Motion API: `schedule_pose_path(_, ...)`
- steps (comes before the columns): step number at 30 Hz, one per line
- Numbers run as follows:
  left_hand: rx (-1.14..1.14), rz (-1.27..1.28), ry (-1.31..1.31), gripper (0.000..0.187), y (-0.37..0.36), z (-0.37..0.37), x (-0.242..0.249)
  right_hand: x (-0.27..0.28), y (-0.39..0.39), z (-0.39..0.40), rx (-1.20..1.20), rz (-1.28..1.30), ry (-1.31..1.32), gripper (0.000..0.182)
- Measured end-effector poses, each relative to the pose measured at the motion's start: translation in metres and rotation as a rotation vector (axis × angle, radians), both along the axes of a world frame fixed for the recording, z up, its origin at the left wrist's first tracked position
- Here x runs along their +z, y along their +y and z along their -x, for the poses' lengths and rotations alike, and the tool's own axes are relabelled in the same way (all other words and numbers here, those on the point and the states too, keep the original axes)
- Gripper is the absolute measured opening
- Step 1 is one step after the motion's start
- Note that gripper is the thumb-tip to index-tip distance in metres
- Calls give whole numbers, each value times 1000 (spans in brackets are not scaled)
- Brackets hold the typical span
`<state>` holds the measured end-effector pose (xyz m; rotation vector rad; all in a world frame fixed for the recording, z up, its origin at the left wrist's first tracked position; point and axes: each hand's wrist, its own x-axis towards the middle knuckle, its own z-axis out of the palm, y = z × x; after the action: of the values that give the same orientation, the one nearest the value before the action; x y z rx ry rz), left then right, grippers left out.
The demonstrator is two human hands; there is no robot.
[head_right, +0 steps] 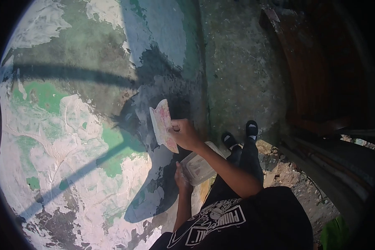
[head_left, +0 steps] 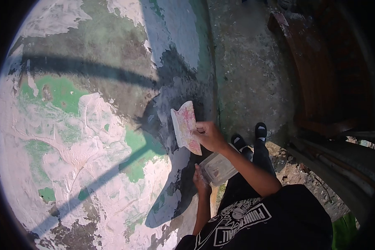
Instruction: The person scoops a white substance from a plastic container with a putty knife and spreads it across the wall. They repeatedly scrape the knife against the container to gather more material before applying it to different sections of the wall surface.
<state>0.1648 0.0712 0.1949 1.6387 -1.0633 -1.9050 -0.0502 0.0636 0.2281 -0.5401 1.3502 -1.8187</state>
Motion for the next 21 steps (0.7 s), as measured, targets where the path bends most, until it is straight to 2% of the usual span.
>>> schedule_pose_path(4,1,12,16,42,0,-1,3,2,26,12,-103,-87,34,17)
schedule_pose_path(6,1,33,42,42,1,2,14,0,44,13,-196,-114,-199,18)
schedule_pose_path(12,-9,44,150,42,-8,14,28,8,117,10,-278,-86,-329,21)
schedule_pose_path(16,-46,111,173,41,-17,30,37,27,153,8,-345,-120,-238,20)
schedule_pose_path(19,-74,128,238,41,-23,47,53,69,171,7,-323,-280,63,17)
schedule_pose_path(21,-109,156,292,43,-24,62,56,80,178,6,-320,-302,136,17)
